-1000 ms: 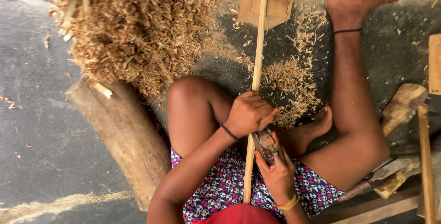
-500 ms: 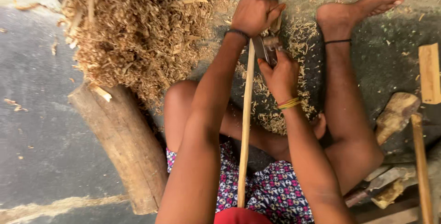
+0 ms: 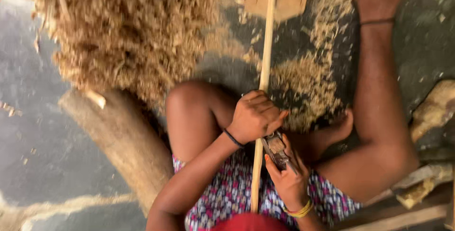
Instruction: The person sits on the floor and uses a hand plane to shave a long, thin wooden stick. They repeatedly pull the plane along the stick to smooth its surface, generating wood shavings that accumulate on the floor.
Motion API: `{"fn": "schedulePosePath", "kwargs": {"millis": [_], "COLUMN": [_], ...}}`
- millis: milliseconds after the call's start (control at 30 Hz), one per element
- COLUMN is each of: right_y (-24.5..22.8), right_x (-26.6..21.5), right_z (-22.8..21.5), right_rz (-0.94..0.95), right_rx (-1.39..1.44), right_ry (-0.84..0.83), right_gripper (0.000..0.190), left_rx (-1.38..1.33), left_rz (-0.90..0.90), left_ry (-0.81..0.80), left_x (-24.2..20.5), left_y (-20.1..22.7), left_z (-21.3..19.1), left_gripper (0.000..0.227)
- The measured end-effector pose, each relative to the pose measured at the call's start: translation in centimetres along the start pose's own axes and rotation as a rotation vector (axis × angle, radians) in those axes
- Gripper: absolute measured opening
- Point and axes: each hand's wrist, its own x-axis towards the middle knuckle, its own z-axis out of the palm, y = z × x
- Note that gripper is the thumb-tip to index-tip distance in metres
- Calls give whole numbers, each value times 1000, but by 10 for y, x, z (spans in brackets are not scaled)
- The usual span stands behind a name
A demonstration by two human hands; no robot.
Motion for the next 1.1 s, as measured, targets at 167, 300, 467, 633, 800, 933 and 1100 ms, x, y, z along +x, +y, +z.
{"fn": "schedulePosePath", "kwargs": {"millis": [167, 300, 467, 633, 800, 933, 1100], "right_y": [16, 30, 29, 23, 20, 33, 33], "right_x": [95, 201, 250, 152, 28, 10, 110], "right_z": [9, 8, 11, 1, 13, 16, 21], "right_rz": [70, -156, -196, -103, 270, 445, 71], "right_rx": [-42, 89, -85, 129, 176, 93, 194], "right_ry": [-23, 79, 138, 52, 20, -95, 14], "right_gripper": [25, 29, 30, 29, 30, 22, 25], "left_rx": [181, 267, 367, 295, 100, 53, 286], "left_rz": [94, 213, -140, 62, 152, 84, 178], "left_ry": [30, 82, -208, -164, -73, -129, -126], "left_x": [67, 166, 202, 131, 43, 37, 96], "left_y": [-80, -170, -186, -124, -24, -14, -97], "left_z": [27, 62, 53, 54, 31, 22, 44], "left_gripper": [37, 24, 22, 14, 29, 29, 28]}}
